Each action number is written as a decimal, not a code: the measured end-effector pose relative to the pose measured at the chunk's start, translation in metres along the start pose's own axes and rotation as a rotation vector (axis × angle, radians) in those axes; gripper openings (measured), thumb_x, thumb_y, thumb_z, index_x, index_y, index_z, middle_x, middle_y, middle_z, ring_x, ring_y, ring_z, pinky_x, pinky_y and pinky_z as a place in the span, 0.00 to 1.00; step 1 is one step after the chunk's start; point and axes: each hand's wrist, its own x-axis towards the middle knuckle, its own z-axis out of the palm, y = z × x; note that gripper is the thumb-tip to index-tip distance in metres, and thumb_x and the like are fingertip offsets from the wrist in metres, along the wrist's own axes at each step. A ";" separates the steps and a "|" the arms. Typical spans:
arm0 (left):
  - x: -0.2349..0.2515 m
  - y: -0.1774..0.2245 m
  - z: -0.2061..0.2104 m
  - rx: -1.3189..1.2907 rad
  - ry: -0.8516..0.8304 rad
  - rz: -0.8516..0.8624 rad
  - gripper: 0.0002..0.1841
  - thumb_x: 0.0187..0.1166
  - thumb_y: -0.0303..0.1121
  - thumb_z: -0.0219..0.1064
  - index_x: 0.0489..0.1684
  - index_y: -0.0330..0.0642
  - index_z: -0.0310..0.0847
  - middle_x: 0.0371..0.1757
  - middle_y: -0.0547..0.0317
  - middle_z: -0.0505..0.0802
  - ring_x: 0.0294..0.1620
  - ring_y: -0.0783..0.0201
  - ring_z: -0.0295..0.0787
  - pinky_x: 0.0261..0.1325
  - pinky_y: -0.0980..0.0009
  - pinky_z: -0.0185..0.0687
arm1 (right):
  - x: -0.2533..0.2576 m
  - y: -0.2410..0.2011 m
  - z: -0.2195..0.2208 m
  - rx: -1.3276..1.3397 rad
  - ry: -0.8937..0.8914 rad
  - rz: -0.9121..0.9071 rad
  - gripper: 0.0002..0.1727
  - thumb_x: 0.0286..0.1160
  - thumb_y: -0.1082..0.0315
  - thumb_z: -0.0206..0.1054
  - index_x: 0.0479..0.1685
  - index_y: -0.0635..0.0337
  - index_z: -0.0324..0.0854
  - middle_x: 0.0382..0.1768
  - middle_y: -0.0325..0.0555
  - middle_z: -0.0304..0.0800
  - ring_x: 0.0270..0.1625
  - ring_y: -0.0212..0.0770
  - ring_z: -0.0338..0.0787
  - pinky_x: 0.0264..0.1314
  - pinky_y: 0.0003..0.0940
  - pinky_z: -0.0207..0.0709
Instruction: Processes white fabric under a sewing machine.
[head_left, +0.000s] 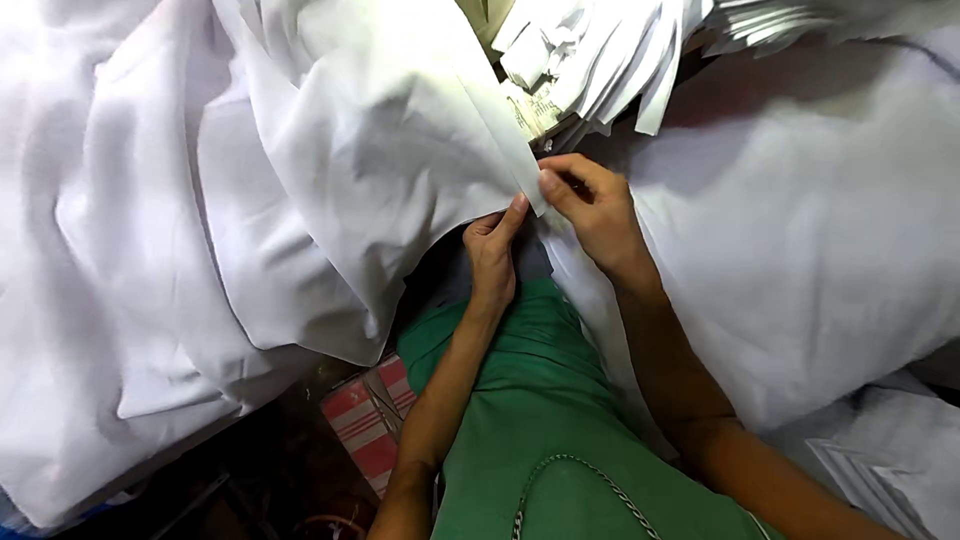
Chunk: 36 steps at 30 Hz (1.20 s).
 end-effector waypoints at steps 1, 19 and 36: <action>0.000 0.000 0.000 0.015 0.005 -0.005 0.11 0.80 0.44 0.72 0.42 0.47 0.93 0.45 0.63 0.96 0.48 0.71 0.92 0.56 0.69 0.89 | 0.001 -0.002 0.002 0.003 0.009 -0.018 0.13 0.86 0.60 0.66 0.59 0.57 0.86 0.48 0.41 0.91 0.45 0.30 0.91 0.48 0.26 0.86; 0.031 0.102 -0.041 1.696 0.084 0.817 0.43 0.72 0.21 0.64 0.94 0.38 0.51 0.96 0.46 0.55 0.96 0.43 0.43 0.91 0.33 0.40 | 0.003 0.004 0.011 0.211 0.161 -0.272 0.09 0.69 0.75 0.77 0.46 0.61 0.90 0.41 0.36 0.95 0.39 0.27 0.93 0.46 0.24 0.89; 0.060 0.182 -0.064 1.837 -0.039 0.497 0.64 0.61 0.50 0.79 0.94 0.27 0.36 0.94 0.28 0.47 0.95 0.34 0.40 0.95 0.44 0.41 | 0.081 0.000 0.035 0.243 0.092 -0.321 0.20 0.72 0.74 0.76 0.60 0.56 0.76 0.35 0.32 0.92 0.35 0.26 0.91 0.38 0.22 0.87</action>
